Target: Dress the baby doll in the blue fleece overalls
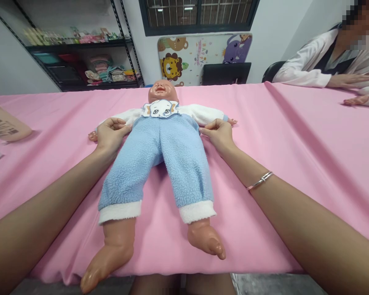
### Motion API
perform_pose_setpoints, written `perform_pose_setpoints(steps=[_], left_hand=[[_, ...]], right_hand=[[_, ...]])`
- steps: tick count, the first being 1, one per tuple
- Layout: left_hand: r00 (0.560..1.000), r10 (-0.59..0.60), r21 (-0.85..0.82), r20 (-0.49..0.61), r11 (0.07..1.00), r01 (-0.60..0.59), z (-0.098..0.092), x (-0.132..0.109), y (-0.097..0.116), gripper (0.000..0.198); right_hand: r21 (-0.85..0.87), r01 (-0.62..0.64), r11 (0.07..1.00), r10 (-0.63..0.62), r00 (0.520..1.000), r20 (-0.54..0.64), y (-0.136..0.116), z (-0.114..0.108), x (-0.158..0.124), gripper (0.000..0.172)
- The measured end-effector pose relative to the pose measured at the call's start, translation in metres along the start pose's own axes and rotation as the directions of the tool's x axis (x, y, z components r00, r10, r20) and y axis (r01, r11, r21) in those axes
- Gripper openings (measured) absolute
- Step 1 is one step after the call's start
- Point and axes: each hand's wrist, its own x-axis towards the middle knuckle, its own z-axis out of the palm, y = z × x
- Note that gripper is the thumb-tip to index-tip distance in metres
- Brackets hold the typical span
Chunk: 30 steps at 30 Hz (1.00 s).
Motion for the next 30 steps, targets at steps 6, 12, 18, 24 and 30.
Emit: perform_pose_setpoints(steps=[6,12,18,24,30], left_hand=[[0.989,-0.118,-0.06,-0.087,0.992,0.113,0.006,-0.006,0.014,0.021],[0.995,-0.08,-0.025,-0.054,0.997,0.079,0.006,-0.007,0.014,0.02],[0.999,-0.039,0.015,-0.031,0.999,0.039,0.005,-0.005,0.008,0.017],[0.998,-0.034,0.031,-0.053,0.999,0.036,0.004,-0.003,0.007,0.018],[0.998,-0.022,-0.043,-0.059,0.999,0.02,0.003,-0.004,0.008,0.018]], right_hand=[[-0.044,-0.007,0.999,0.006,1.0,-0.017,-0.002,0.002,-0.001,0.024],[-0.062,0.008,0.998,-0.009,1.0,-0.025,0.002,0.002,0.0,0.022],[-0.089,0.023,0.996,-0.023,1.0,0.0,0.002,0.001,0.0,0.021],[-0.046,0.029,0.999,-0.029,1.0,0.01,-0.001,0.003,-0.001,0.033],[-0.066,-0.027,0.997,0.024,0.999,-0.044,-0.011,0.004,-0.006,0.017]])
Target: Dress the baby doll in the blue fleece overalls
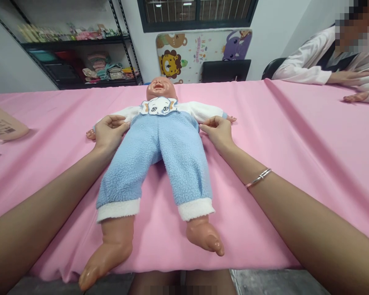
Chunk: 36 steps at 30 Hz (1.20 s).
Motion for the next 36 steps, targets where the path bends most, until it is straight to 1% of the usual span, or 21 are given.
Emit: perform_pose_setpoints(steps=[5,8,12,15,19,22,26,30,36], left_hand=[[1.0,-0.01,-0.004,-0.004,1.0,0.01,0.001,0.003,-0.003,0.021],[1.0,-0.004,-0.002,-0.003,1.0,0.004,0.001,0.004,-0.004,0.022],[1.0,-0.017,0.001,-0.007,1.0,0.017,0.001,0.002,-0.002,0.022],[0.999,-0.032,0.007,-0.02,0.999,0.032,0.001,0.001,0.0,0.021],[0.999,-0.028,0.042,-0.016,0.999,0.029,0.001,0.002,0.001,0.019],[0.999,-0.035,0.05,-0.04,0.998,0.037,0.001,0.002,0.002,0.019],[0.996,-0.058,0.04,-0.063,0.997,0.061,0.002,0.0,0.004,0.021],[0.995,-0.068,0.035,-0.071,0.997,0.07,0.003,-0.001,0.007,0.022],[0.993,-0.087,0.037,-0.082,0.995,0.091,0.004,-0.002,0.011,0.023]], right_hand=[[-0.006,0.02,1.0,-0.02,0.999,0.039,0.003,-0.001,0.003,0.02],[-0.022,0.015,1.0,-0.014,0.999,0.033,0.006,-0.001,0.004,0.023],[0.007,0.013,1.0,-0.013,0.999,0.037,0.004,-0.001,0.003,0.026],[0.008,0.011,1.0,-0.011,0.999,0.036,0.002,-0.001,0.002,0.026],[-0.022,0.021,1.0,-0.021,1.0,0.005,0.002,0.0,0.001,0.024],[-0.033,0.041,0.999,-0.041,0.999,0.002,0.004,0.0,0.002,0.022],[-0.036,0.041,0.998,-0.041,0.999,0.01,0.005,0.0,0.003,0.025],[-0.052,0.029,0.998,-0.029,1.0,-0.003,0.003,0.001,0.002,0.029],[-0.045,0.04,0.998,-0.04,0.999,0.001,0.003,0.001,0.002,0.029]])
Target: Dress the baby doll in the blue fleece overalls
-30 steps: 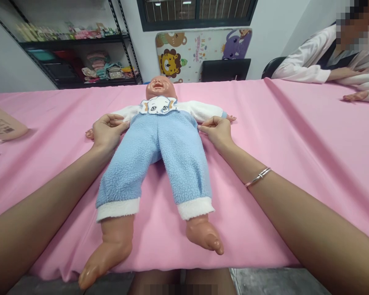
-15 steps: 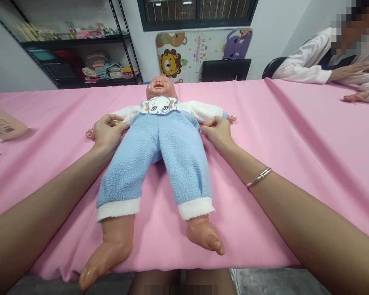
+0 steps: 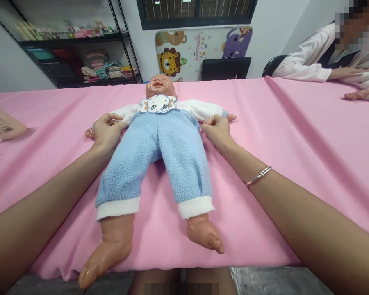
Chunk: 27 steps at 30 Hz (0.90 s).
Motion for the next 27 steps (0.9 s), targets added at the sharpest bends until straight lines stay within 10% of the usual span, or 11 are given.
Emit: perform_pose_setpoints(steps=[27], left_hand=[[1.0,0.011,-0.099,0.028,0.995,-0.008,0.002,-0.001,-0.003,0.025]], right_hand=[[0.026,-0.046,0.999,0.046,0.999,0.017,-0.007,0.0,-0.001,0.025]])
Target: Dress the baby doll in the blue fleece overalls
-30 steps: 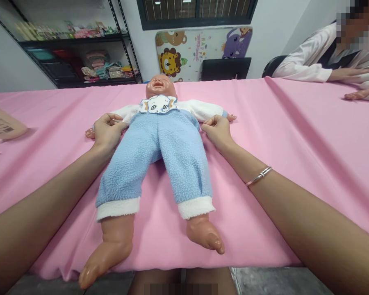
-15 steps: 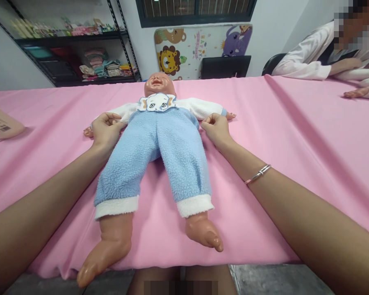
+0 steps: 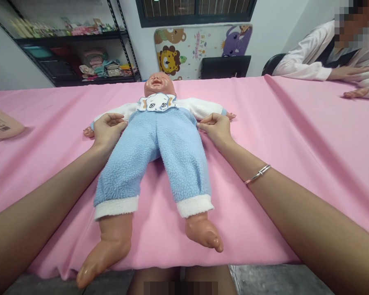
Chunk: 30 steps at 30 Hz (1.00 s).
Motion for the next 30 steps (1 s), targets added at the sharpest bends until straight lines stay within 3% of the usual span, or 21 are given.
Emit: perform_pose_setpoints(steps=[13,21,30], left_hand=[[1.0,-0.018,-0.001,0.016,1.0,0.018,0.001,-0.002,0.002,0.025],[0.999,-0.011,0.025,0.031,1.0,0.01,0.001,-0.001,0.0,0.024],[0.999,-0.011,0.025,0.03,1.0,0.01,0.001,0.0,-0.002,0.024]], right_hand=[[-0.029,-0.014,0.999,0.014,1.0,-0.022,0.0,-0.001,-0.001,0.032],[-0.046,0.052,0.998,-0.054,0.997,-0.057,0.012,-0.001,0.007,0.028],[-0.046,0.014,0.999,-0.017,0.998,-0.054,0.008,-0.002,0.004,0.036]])
